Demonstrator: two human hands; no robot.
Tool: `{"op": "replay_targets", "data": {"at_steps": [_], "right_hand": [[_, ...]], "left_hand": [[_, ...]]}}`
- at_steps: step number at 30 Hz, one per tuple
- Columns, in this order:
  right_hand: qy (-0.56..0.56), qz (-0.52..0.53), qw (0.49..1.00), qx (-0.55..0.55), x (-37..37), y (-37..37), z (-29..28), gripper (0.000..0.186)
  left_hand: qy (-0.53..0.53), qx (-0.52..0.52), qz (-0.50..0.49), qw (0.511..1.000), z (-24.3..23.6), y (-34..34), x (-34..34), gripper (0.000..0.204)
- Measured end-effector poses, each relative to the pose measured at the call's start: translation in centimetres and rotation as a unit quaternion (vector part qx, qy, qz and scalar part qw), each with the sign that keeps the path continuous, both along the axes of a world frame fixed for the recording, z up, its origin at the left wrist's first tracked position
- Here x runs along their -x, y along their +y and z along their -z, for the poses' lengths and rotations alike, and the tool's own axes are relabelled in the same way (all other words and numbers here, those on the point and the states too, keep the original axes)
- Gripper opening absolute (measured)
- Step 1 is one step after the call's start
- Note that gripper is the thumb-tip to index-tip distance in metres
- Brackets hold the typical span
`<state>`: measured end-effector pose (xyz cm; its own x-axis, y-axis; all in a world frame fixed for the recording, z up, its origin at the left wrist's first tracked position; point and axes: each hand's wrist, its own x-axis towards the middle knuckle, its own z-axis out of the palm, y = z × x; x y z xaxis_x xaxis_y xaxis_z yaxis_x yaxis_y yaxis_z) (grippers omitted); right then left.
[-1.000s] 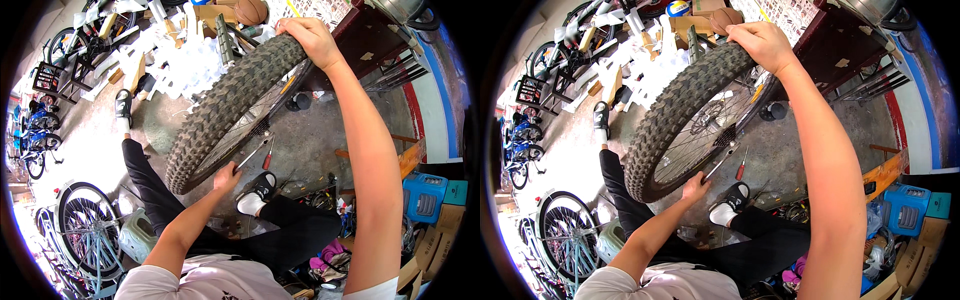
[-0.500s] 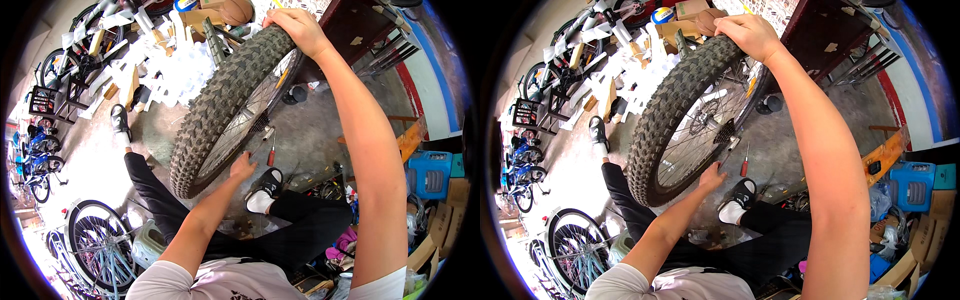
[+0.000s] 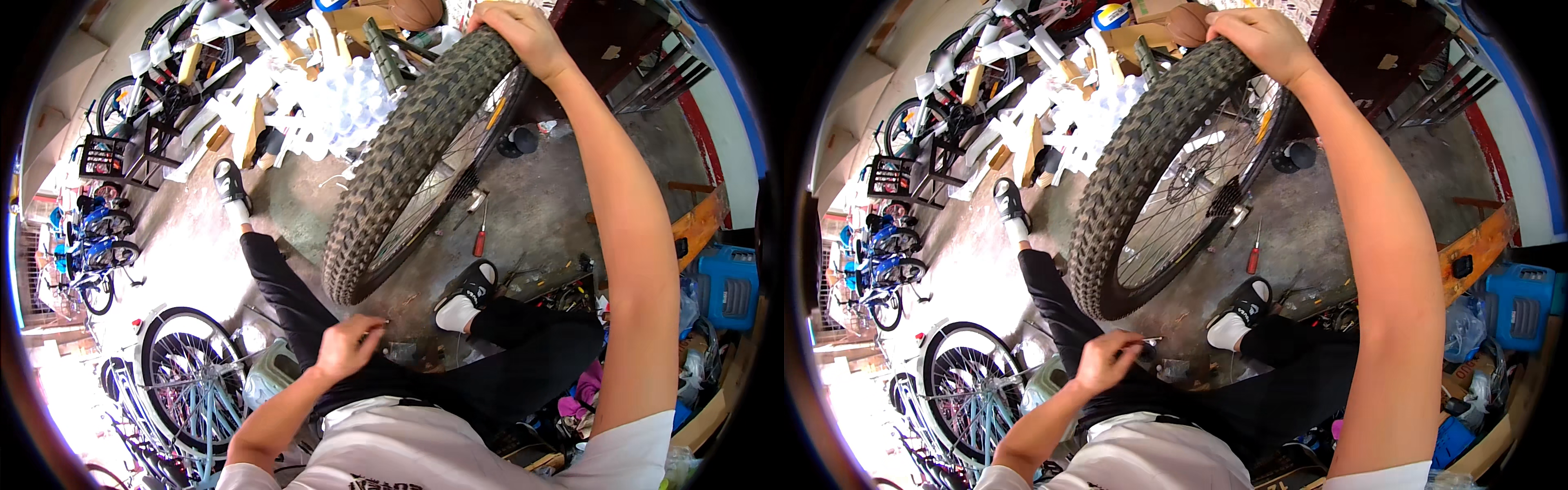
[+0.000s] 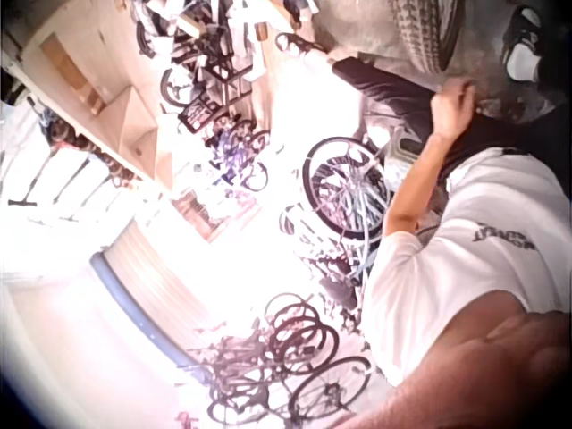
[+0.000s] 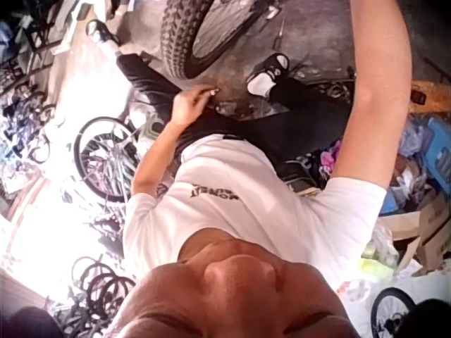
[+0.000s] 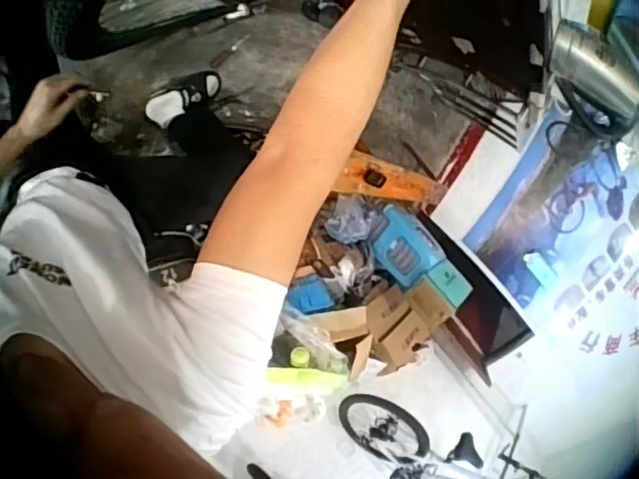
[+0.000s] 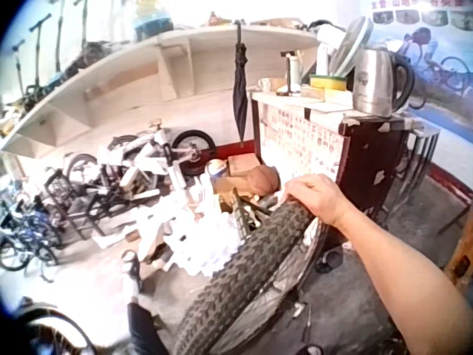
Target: The person sits on a stool and uses a screwdriver to work on a bicycle wheel's cassette, then uses pliers to handle a small part near the hub. They use a cloth to wipe the wheel and finally use a wrench to adjust the axle nuts while holding the wheel upright.
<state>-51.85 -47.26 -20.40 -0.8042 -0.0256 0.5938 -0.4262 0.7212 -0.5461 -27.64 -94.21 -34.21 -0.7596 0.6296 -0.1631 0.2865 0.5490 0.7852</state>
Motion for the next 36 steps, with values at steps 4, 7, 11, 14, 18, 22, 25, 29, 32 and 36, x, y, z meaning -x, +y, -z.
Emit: {"op": "replay_targets", "data": {"at_steps": [4,7,11,14,18,22,25,29,32,36], "right_hand": [[-0.02,-0.026,0.999,-0.027,-0.9,0.3,-0.6,0.04],[-0.02,-0.014,0.999,-0.028,-1.5,0.2,-1.3,0.04],[-0.051,-0.023,0.998,-0.008,-1.3,-0.8,-1.5,0.04],[-0.063,-0.035,0.997,0.014,-1.1,0.2,-1.0,0.036],[-0.044,-0.045,0.998,0.006,-1.1,-0.4,-0.8,0.032],[-0.066,-0.055,0.996,0.014,-1.0,-0.2,-1.5,0.035],[-0.086,-0.067,0.993,0.039,-0.8,0.5,-1.1,0.039],[-0.077,-0.074,0.994,0.038,-1.1,0.5,-1.0,0.039],[-0.067,-0.058,0.996,0.029,-1.7,0.2,-1.1,0.036],[-0.056,-0.028,0.997,0.044,-2.1,0.1,-1.0,0.037]], "left_hand": [[0.014,0.053,-0.093,0.994,-3.0,-7.2,0.8,0.015],[0.025,0.151,-0.145,0.977,-4.9,-12.1,-0.4,0.007],[-0.092,0.481,-0.056,0.87,-4.9,-19.9,-8.5,0.033],[-0.412,0.439,0.152,0.784,-4.4,-23.3,-14.5,0.045],[-0.413,0.245,0.149,0.865,-6.8,-21.5,-17.6,0.042],[-0.44,0.217,0.117,0.864,-7.4,-21.4,-18.8,0.041],[-0.449,0.212,0.108,0.861,-7.7,-21.3,-18.8,0.041],[-0.456,0.218,0.107,0.856,-7.5,-20.9,-16.7,0.04],[-0.464,0.223,0.112,0.85,-7.3,-21.0,-15.7,0.039],[-0.463,0.232,0.127,0.846,-7.1,-21.1,-13.5,0.039]]}}
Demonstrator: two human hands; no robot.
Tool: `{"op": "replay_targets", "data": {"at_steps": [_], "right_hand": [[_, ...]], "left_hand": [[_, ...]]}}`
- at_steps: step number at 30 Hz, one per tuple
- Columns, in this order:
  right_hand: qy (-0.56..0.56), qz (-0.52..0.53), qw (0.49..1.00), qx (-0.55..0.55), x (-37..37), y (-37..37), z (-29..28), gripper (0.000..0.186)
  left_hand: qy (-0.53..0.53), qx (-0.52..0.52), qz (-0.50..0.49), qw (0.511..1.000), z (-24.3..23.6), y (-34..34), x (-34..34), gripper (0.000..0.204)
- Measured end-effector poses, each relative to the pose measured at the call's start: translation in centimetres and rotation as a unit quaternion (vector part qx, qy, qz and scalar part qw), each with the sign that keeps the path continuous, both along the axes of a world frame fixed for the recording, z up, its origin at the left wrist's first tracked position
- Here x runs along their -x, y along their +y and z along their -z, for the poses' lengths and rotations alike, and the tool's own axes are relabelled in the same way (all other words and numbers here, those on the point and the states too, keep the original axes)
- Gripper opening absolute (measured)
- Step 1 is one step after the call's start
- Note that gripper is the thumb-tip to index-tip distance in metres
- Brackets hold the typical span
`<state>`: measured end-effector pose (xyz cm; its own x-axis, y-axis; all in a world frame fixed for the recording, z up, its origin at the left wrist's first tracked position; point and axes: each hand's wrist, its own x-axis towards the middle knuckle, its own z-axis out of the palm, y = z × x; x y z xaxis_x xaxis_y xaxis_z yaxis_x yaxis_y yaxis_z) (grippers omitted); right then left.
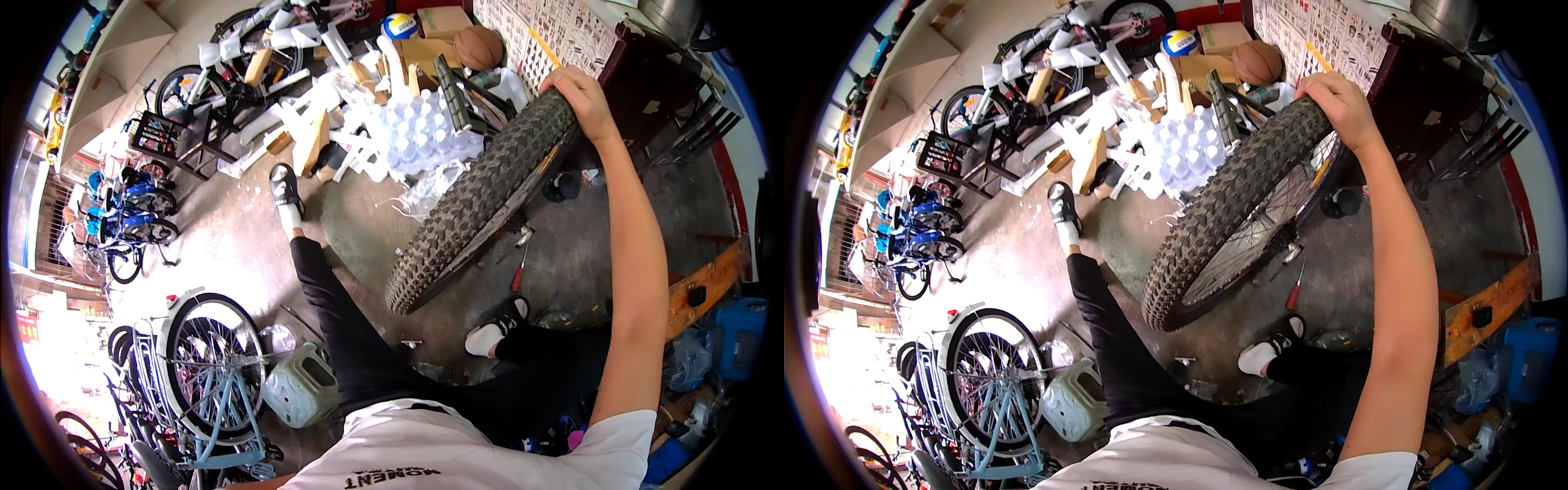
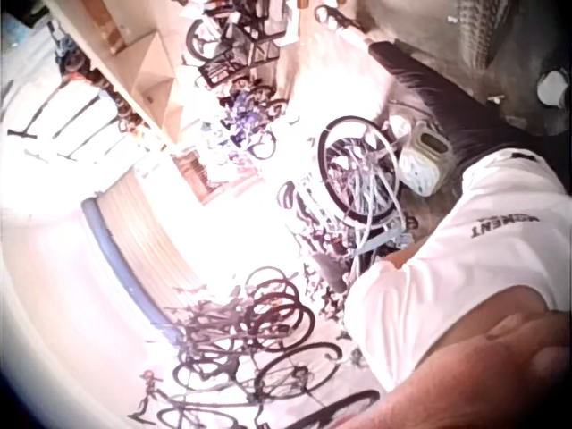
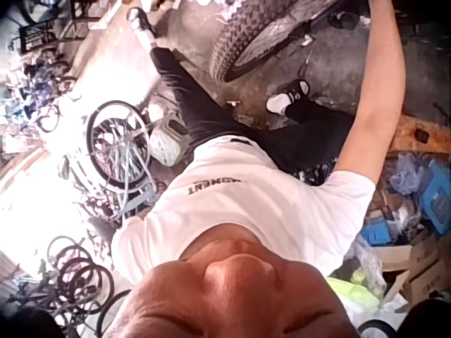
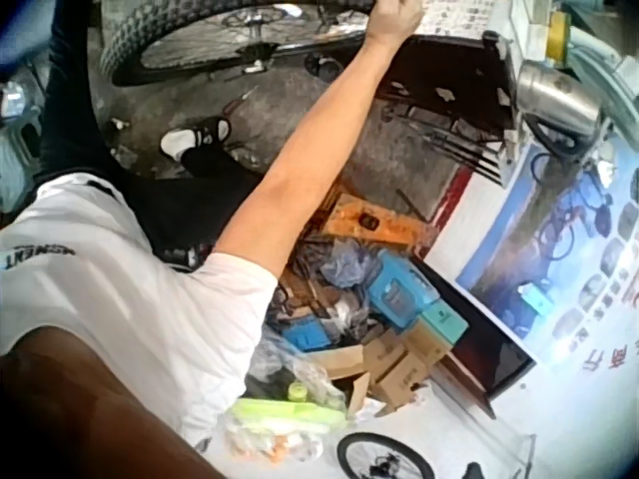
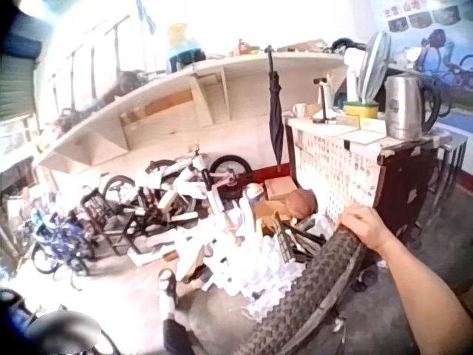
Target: The person sits on a stool and uses a screwdriver to work on a bicycle wheel's cassette, then uses pliers to handle a small part near the hub. They use a cloth to wipe the wheel and finally use a wrench to adjust the axle nuts while holding the wheel upright.
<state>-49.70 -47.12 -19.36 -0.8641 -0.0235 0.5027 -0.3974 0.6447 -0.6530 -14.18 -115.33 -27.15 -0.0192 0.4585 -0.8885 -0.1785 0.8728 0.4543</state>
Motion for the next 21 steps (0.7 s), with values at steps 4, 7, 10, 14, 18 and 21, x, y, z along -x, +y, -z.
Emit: {"op": "replay_targets", "data": {"at_steps": [4,7,10,14,18,21], "right_hand": [[0.011,0.021,1.0,-0.008,1.0,-0.8,0.1,0.038],[-0.004,0.008,1.0,-0.004,1.1,-0.6,-0.5,0.038],[-0.01,0.01,1.0,0.014,0.6,-1.0,-0.3,0.034],[0.005,-0.017,1.0,0.003,0.7,0.0,0.1,0.033],[0.009,-0.025,1.0,-0.013,1.2,0.2,0.2,0.034],[0.009,-0.026,1.0,-0.006,1.2,0.6,0.3,0.034]], "left_hand": [[-0.014,-0.003,0.004,1.0,0.5,-0.1,0.6,0.038],[-0.024,-0.002,0.013,1.0,0.7,-0.6,0.8,0.037],[-0.026,-0.001,0.007,1.0,0.1,-1.6,-0.4,0.037],[-0.019,-0.002,-0.003,1.0,-0.4,-1.6,0.0,0.036],[-0.013,-0.002,-0.013,1.0,-0.6,-1.5,0.0,0.036],[-0.012,-0.003,-0.009,1.0,-0.9,-1.5,0.4,0.035]]}}
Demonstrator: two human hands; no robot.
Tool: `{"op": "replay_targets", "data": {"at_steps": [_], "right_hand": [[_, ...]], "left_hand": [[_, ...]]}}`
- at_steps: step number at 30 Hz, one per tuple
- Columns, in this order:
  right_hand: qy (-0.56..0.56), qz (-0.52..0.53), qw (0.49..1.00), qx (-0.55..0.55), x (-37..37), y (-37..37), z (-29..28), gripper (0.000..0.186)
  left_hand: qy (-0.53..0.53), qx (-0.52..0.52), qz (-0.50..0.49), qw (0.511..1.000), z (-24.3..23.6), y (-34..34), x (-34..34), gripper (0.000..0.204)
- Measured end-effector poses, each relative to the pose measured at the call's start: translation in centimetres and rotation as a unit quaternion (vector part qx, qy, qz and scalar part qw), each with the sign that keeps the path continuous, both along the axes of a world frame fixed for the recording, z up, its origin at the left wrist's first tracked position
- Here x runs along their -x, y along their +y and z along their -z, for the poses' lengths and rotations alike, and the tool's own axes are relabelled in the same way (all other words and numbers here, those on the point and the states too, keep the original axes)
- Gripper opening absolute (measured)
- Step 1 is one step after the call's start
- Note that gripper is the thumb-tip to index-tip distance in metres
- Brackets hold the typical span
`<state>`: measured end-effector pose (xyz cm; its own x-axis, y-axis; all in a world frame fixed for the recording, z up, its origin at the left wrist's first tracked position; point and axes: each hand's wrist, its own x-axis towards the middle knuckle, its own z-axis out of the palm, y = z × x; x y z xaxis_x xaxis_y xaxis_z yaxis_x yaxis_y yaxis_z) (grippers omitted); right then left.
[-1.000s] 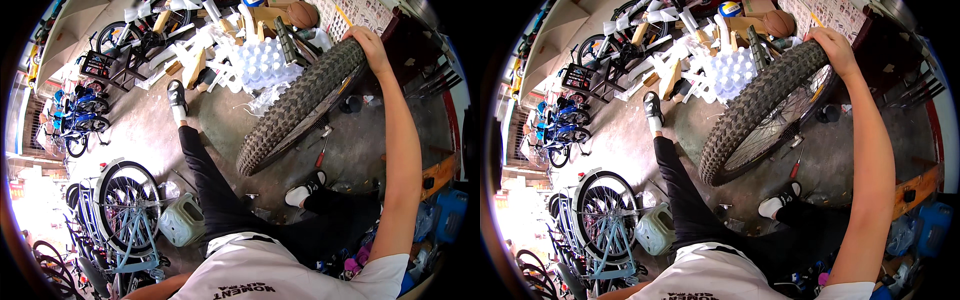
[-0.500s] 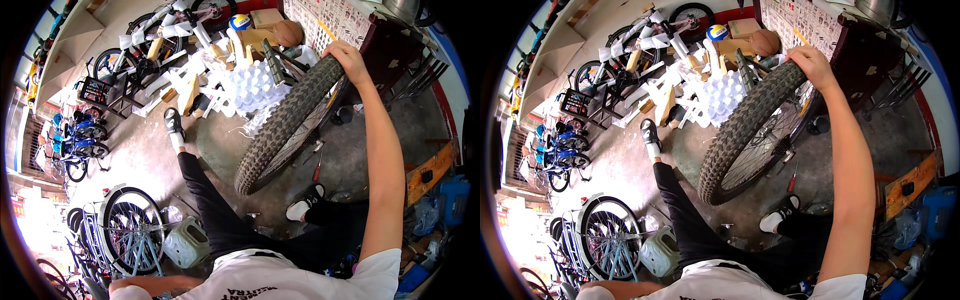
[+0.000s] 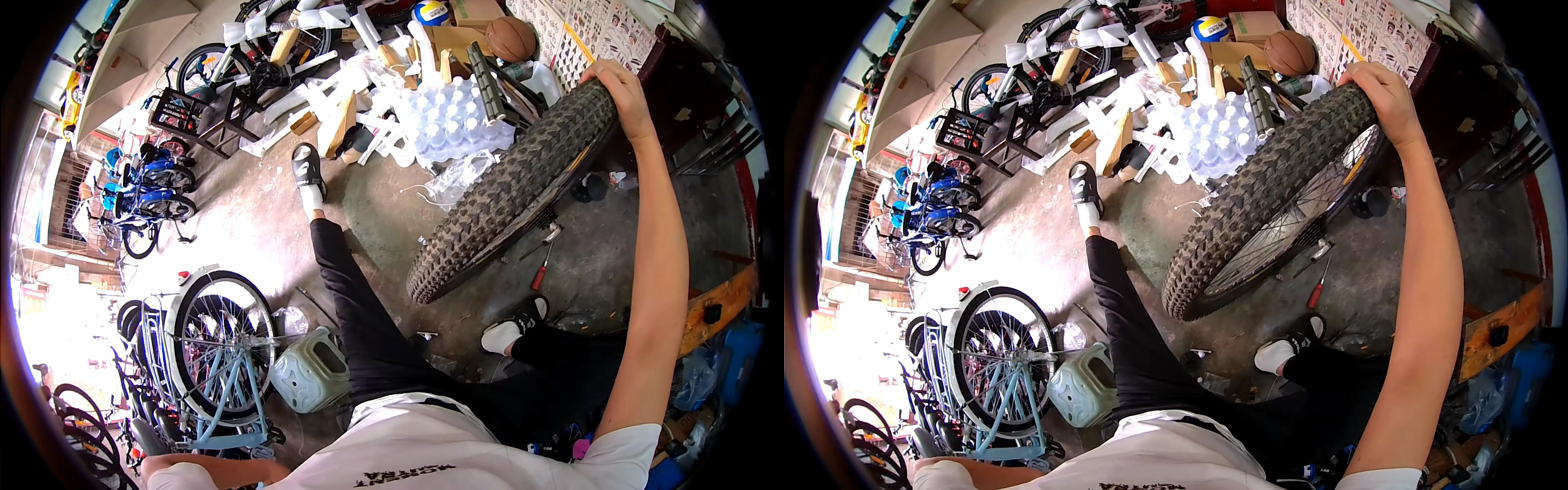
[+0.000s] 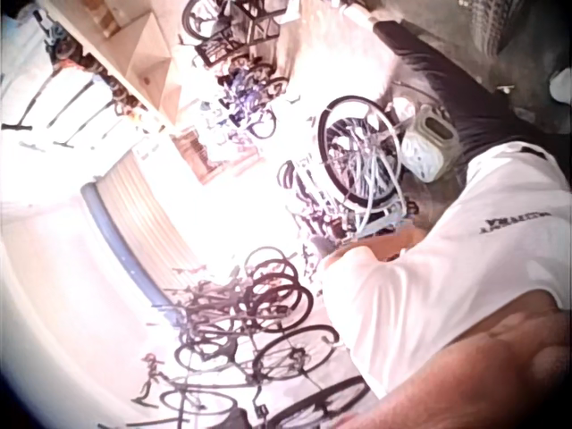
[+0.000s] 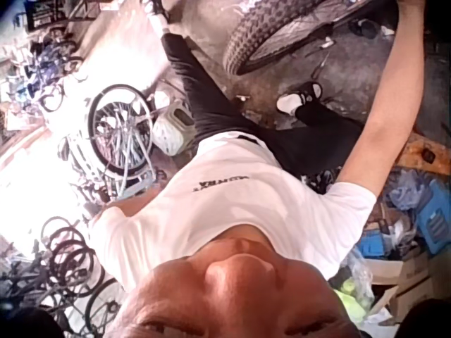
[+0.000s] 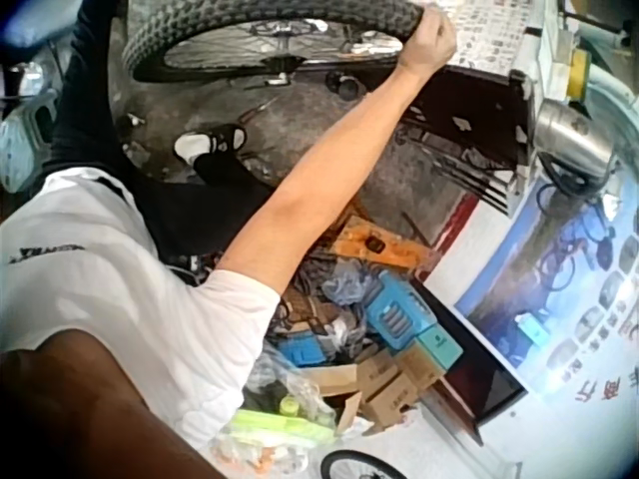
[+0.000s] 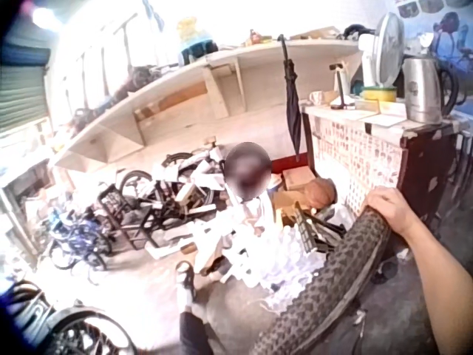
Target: The person sits on a stool and uses a screwdriver to work on a bicycle wheel's cassette, then uses pliers to handle a small part near the hub. They use a cloth to wipe the wheel and finally use a wrench to adjust the axle nuts while holding the wheel upright.
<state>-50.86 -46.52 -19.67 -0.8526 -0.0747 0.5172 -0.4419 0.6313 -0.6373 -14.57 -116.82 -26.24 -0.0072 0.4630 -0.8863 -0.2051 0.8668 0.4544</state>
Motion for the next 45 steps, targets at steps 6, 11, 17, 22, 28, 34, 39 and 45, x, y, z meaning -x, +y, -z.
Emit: {"op": "replay_targets", "data": {"at_steps": [6,11,17,22,28,34,39,45], "right_hand": [[-0.007,-0.025,0.999,0.034,-0.6,-0.1,-0.2,0.034],[0.017,0.002,0.999,0.033,-0.2,-1.0,0.2,0.035],[0.08,0.053,0.993,-0.075,0.9,-1.1,0.4,0.037],[0.133,0.066,0.966,-0.211,2.5,-0.3,1.7,0.034],[0.19,0.166,0.938,-0.237,-0.2,0.7,2.5,0.024],[0.22,0.271,0.933,0.091,-4.0,-2.8,6.9,0.033],[-0.068,0.406,0.803,0.432,-16.9,-1.2,30.3,0.032],[-0.343,0.271,0.813,0.385,-19.3,-14.0,40.8,0.093]], "left_hand": [[-0.011,0.01,0.012,1.0,-0.1,0.0,1.4,0.034],[-0.043,0.023,0.04,0.998,1.6,-0.4,3.5,0.033],[-0.338,0.193,0.242,0.889,2.8,-2.9,6.3,0.032],[0.544,0.007,0.043,0.838,-3.4,12.8,24.3,0.024],[0.827,-0.373,0.112,0.405,-13.5,39.5,30.4,0.055],[0.797,-0.314,0.09,0.508,-9.5,43.1,34.6,0.06],[0.82,-0.347,0.146,0.431,-10.7,44.8,35.2,0.049],[0.822,-0.336,0.225,0.401,-10.7,46.0,35.6,0.046]]}}
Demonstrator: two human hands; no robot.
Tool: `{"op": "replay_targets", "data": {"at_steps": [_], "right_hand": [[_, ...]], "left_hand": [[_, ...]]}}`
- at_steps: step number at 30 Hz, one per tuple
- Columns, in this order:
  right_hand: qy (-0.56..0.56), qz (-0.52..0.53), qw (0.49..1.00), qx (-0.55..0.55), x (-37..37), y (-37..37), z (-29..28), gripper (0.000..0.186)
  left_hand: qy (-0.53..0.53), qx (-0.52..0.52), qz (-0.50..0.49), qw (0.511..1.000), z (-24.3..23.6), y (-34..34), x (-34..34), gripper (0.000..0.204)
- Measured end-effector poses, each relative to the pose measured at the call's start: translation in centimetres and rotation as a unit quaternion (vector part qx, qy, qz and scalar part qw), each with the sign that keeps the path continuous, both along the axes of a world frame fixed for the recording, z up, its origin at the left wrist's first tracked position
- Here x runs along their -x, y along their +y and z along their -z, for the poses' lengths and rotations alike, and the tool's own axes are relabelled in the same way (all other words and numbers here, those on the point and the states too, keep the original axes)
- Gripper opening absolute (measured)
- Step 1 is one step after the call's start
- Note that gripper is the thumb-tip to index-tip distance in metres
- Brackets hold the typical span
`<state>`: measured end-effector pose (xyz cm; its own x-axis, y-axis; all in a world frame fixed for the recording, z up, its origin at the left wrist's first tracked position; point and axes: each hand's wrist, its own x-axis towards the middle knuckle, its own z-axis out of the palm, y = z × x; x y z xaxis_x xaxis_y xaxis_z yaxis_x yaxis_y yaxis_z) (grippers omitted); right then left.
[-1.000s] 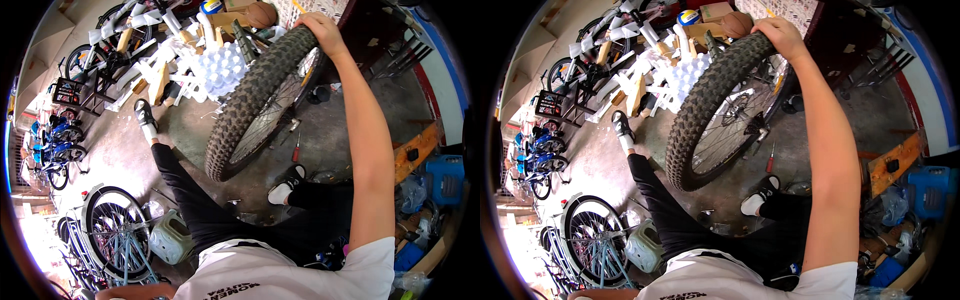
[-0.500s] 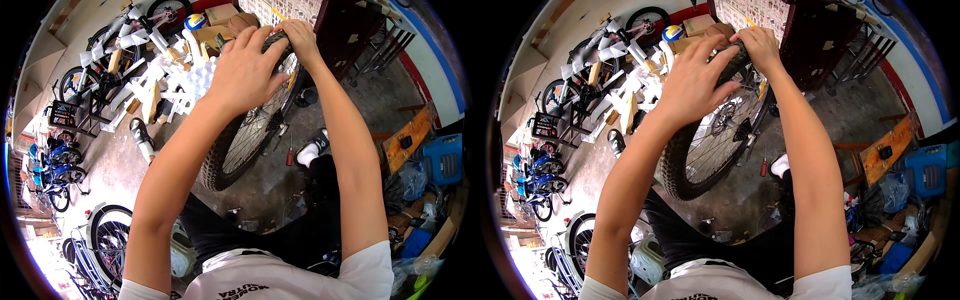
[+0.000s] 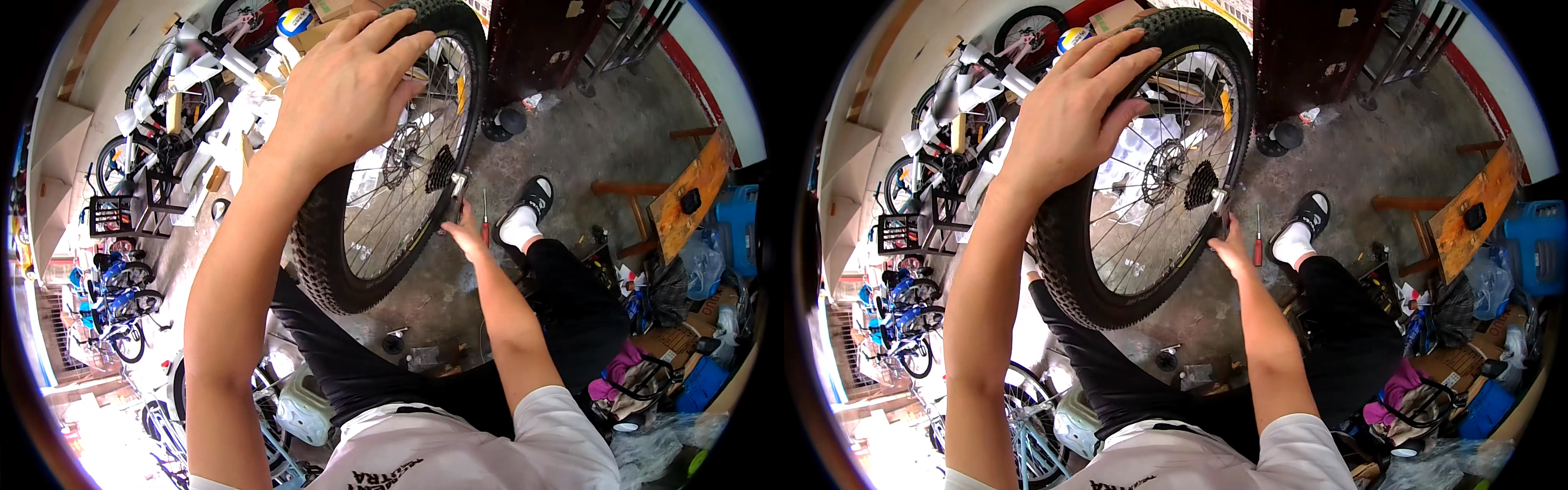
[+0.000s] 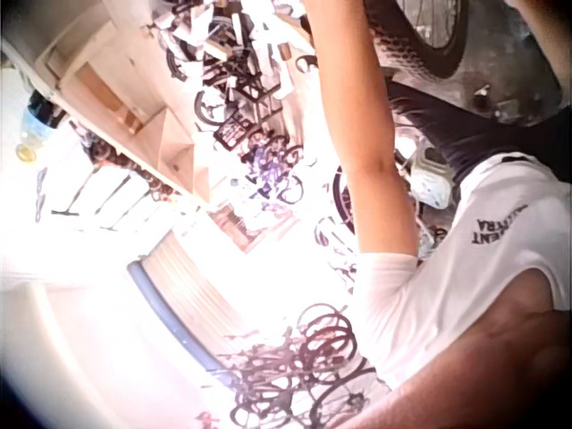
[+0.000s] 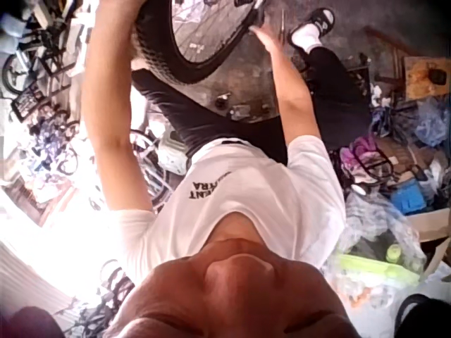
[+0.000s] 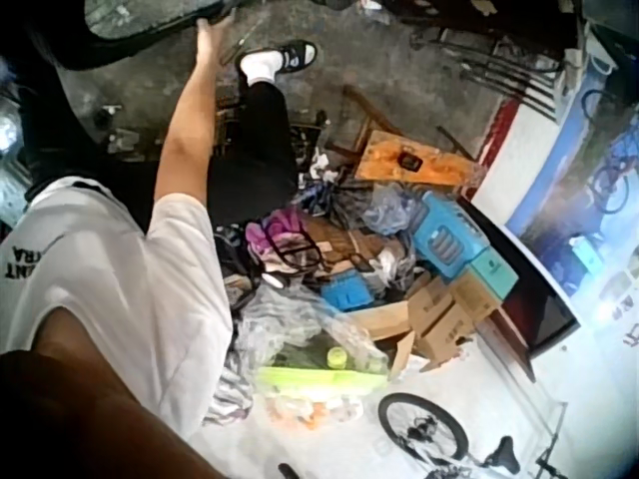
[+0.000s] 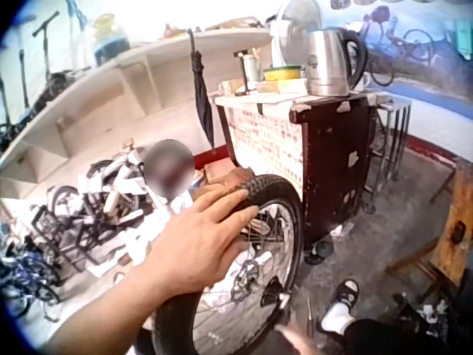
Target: The person sits on a stool and uses a screwdriver to work on a bicycle wheel's cassette, then uses pliers to handle a small part near the hub. They use a cloth to wipe the wheel and finally use a wrench to adjust the axle nuts while holding the wheel upright.
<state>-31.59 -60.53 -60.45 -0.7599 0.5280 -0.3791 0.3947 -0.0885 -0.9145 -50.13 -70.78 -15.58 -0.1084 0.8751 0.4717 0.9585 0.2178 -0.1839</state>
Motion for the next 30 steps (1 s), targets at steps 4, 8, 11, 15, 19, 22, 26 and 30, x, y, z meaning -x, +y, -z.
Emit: {"op": "replay_targets", "data": {"at_steps": [4,8,11,15,19,22,26,30], "right_hand": [[0.015,0.117,0.987,-0.113,0.1,-1.1,1.9,0.045],[-0.125,0.054,0.979,-0.153,-1.3,-7.8,-3.7,0.034],[0.012,0.046,0.996,0.074,-4.0,-10.9,-9.0,0.03],[0.017,0.082,0.954,0.289,-4.4,-10.3,-20.5,0.033],[0.022,0.064,0.942,0.328,-4.4,-10.7,-17.9,0.04],[-0.016,0.005,0.998,-0.068,-4.7,-10.1,-6.6,0.048],[-0.074,-0.006,0.956,-0.284,0.7,0.1,0.0,0.025],[-0.008,-0.039,0.896,-0.443,4.2,10.3,-3.3,0.019]], "left_hand": [[-0.025,-0.012,0.003,1.0,-0.7,1.2,-1.7,0.053],[-0.005,0.028,-0.02,0.999,-0.7,0.7,-2.0,0.055],[-0.011,0.046,-0.036,0.998,-0.6,0.4,-2.1,0.054],[-0.02,0.064,-0.033,0.997,-0.8,-0.8,-2.2,0.057],[-0.029,0.055,-0.03,0.998,-0.6,-1.0,-2.2,0.059],[-0.029,0.058,-0.036,0.997,-0.7,-1.7,-1.9,0.059],[-0.043,0.034,-0.02,0.998,-0.9,-2.9,-2.4,0.053],[-0.059,0.017,-0.008,0.998,-0.6,-2.5,-2.6,0.048]]}}
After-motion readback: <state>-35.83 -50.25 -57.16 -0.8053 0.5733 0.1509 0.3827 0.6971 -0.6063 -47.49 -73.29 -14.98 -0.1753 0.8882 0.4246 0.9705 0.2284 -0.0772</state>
